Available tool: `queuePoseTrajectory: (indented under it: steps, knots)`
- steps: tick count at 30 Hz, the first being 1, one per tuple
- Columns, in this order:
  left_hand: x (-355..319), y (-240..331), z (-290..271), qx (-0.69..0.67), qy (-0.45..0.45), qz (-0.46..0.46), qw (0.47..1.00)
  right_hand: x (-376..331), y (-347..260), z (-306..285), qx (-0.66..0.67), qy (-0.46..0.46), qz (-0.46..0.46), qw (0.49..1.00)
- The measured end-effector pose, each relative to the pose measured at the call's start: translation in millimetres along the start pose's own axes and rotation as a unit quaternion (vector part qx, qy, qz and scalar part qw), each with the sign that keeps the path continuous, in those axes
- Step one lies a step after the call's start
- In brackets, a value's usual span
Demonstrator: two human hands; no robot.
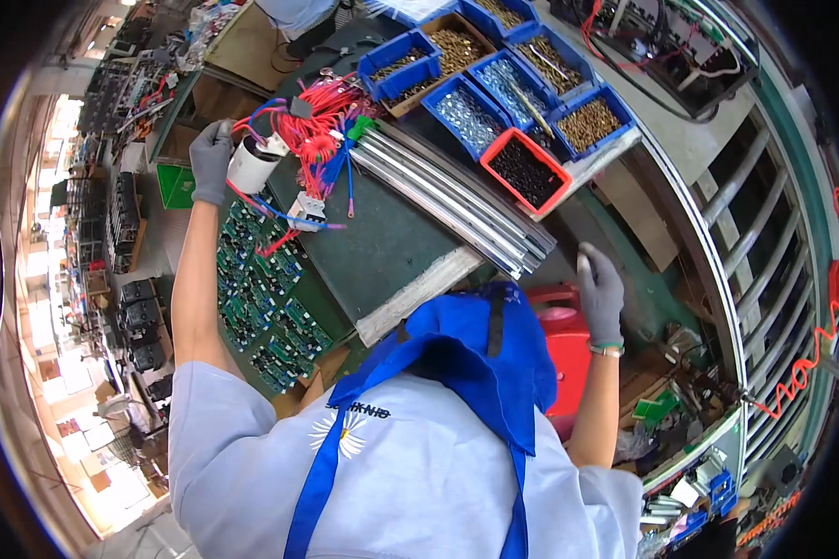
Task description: The person sits at a workbench and handles various electronic components, including metal heat sinks and circuit boards. They pick up and inspect metal heat sinks, moving them between a plastic bag and the table surface. Later, the person handles long silver aluminum extrusions, picking them up and arranging them on the workbench.
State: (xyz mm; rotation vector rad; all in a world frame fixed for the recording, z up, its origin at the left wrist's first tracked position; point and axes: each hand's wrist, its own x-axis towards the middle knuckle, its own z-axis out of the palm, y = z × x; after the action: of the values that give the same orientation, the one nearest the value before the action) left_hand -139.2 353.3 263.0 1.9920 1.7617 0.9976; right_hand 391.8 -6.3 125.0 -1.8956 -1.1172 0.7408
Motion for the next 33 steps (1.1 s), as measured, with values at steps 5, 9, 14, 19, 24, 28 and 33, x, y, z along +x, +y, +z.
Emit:
queuePoseTrajectory:
  steps: [5,9,14,19,24,28,33]
  knots:
    - [9.4,-63.2,71.2,0.229,-0.099,-0.026,0.968,27.0,24.6,25.8,-0.06,-0.077,0.067,0.993]
    - [-31.6,-19.1,105.6,0.385,0.049,0.138,0.911,48.4,49.5,57.8,0.022,-0.132,0.169,0.977]
    - [-186.8,87.7,151.4,-0.068,-0.188,0.092,0.976,67.0,65.9,85.4,0.358,-0.166,0.325,0.86]
    - [-411.0,19.3,291.4,-0.673,-0.514,-0.37,0.382,62.8,53.5,93.7,0.292,-0.192,0.32,0.881]
    - [-389.7,85.9,278.9,-0.693,-0.266,-0.579,0.336,-6.6,32.4,117.9,0.173,-0.192,0.285,0.923]
    - [-415.5,63.4,242.7,-0.756,-0.258,-0.502,0.333,-69.6,0.2,160.8,0.333,-0.18,0.356,0.855]
    - [-375.5,73.6,138.1,-0.68,-0.264,-0.486,0.482,-95.1,-17.6,189.8,0.312,-0.289,0.319,0.847]
